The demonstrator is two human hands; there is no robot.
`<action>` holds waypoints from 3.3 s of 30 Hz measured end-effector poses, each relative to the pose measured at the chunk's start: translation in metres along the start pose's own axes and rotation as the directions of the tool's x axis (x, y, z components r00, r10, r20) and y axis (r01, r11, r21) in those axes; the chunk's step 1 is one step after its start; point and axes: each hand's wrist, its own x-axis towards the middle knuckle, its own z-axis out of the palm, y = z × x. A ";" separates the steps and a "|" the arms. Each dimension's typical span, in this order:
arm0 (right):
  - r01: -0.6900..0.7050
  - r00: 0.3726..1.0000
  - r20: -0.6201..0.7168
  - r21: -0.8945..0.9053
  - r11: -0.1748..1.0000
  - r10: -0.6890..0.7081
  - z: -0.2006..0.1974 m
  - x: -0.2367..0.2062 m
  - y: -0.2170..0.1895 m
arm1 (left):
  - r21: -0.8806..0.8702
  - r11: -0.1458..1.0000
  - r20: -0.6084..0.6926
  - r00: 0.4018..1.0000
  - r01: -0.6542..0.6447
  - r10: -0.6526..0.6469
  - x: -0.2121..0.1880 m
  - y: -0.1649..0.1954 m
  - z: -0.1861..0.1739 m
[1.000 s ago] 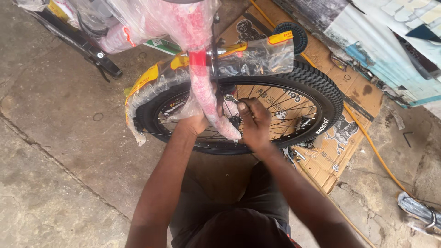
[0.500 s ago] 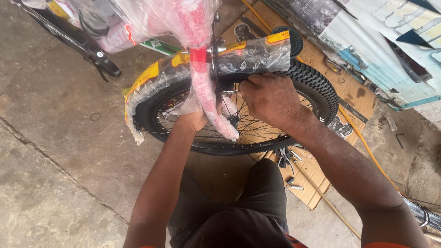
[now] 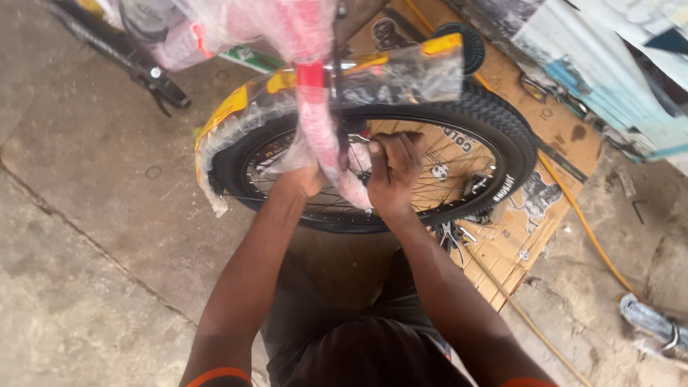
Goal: The person is assembling a bicycle wheel by attaching the axle and tightening nuts using a wrench. They also handle small parts and tools while working on the wheel.
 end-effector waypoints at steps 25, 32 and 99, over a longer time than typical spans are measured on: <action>0.762 0.460 0.848 -0.225 0.607 -0.264 -0.065 0.113 -0.040 | -0.023 1.000 0.097 0.995 0.000 0.002 0.001 -0.008 -0.005; 0.695 0.581 0.687 -0.138 0.705 -0.438 -0.067 0.100 -0.023 | 0.160 0.980 0.194 0.977 -0.119 0.087 -0.009 -0.001 0.004; -0.144 0.989 0.007 -0.211 0.967 0.149 -0.070 0.104 0.175 | 0.854 -0.176 0.389 0.375 -0.489 0.842 -0.083 0.165 0.161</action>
